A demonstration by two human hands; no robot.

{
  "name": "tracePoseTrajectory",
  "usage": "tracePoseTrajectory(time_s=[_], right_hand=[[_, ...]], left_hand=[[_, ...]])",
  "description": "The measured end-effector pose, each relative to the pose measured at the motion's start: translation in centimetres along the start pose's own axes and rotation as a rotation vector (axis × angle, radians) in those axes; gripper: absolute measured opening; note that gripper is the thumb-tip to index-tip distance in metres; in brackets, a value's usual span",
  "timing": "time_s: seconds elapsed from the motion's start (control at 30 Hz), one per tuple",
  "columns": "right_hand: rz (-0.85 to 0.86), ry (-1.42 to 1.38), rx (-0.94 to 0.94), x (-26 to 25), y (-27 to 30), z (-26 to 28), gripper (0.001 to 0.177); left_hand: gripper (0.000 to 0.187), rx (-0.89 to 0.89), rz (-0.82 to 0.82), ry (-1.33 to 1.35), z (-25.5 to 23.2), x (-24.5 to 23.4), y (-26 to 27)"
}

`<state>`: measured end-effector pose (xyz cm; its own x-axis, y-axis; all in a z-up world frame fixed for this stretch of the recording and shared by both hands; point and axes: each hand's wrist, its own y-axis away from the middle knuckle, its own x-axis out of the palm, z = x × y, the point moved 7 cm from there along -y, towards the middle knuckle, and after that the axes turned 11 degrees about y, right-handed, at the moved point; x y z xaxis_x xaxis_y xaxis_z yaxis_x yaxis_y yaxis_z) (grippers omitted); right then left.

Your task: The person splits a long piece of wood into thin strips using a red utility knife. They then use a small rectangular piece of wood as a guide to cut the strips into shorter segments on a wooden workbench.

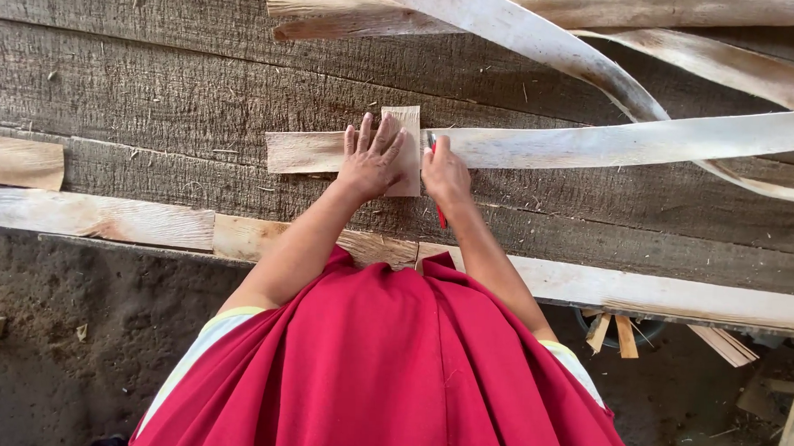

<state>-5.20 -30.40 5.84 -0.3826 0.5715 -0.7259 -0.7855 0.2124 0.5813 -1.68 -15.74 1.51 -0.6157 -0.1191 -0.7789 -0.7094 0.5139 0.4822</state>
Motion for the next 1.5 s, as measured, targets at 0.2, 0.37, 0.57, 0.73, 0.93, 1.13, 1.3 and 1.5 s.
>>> tracePoseTrajectory(time_s=[0.2,0.37,0.57,0.73,0.93,1.13,1.3,1.5], right_hand=[[0.026,0.189,0.002,1.3,-2.4,0.0,0.032],[0.061,0.176,0.018,0.2,-1.4,1.2,0.032],[0.083,0.261,0.028,1.5,-3.6,1.2,0.035],[0.119,0.231,0.007,-0.8,-1.0,4.0,0.033],[0.156,0.119,0.004,-2.1,1.9,5.4,0.037],[0.168,0.127,0.033,-0.4,4.0,3.8,0.036],[0.258,0.275,0.036,1.2,6.1,2.7,0.034],[0.165,0.119,0.101,-0.1,5.4,1.4,0.036]], left_hand=[[0.087,-0.024,0.021,-0.006,0.1,0.3,-0.4],[0.085,-0.040,0.054,0.001,-0.5,-0.4,0.2],[0.086,-0.033,0.061,0.009,-0.3,-0.6,-0.5],[0.085,-0.038,0.091,0.006,-0.9,-1.1,0.0],[0.083,-0.036,0.078,-0.001,-0.8,-0.7,-0.6],[0.083,-0.034,0.039,-0.012,-0.8,-0.4,-0.5],[0.084,-0.056,0.039,0.005,-1.3,-1.1,-0.1],[0.099,-0.032,0.029,-0.030,-2.2,-2.0,0.2]])
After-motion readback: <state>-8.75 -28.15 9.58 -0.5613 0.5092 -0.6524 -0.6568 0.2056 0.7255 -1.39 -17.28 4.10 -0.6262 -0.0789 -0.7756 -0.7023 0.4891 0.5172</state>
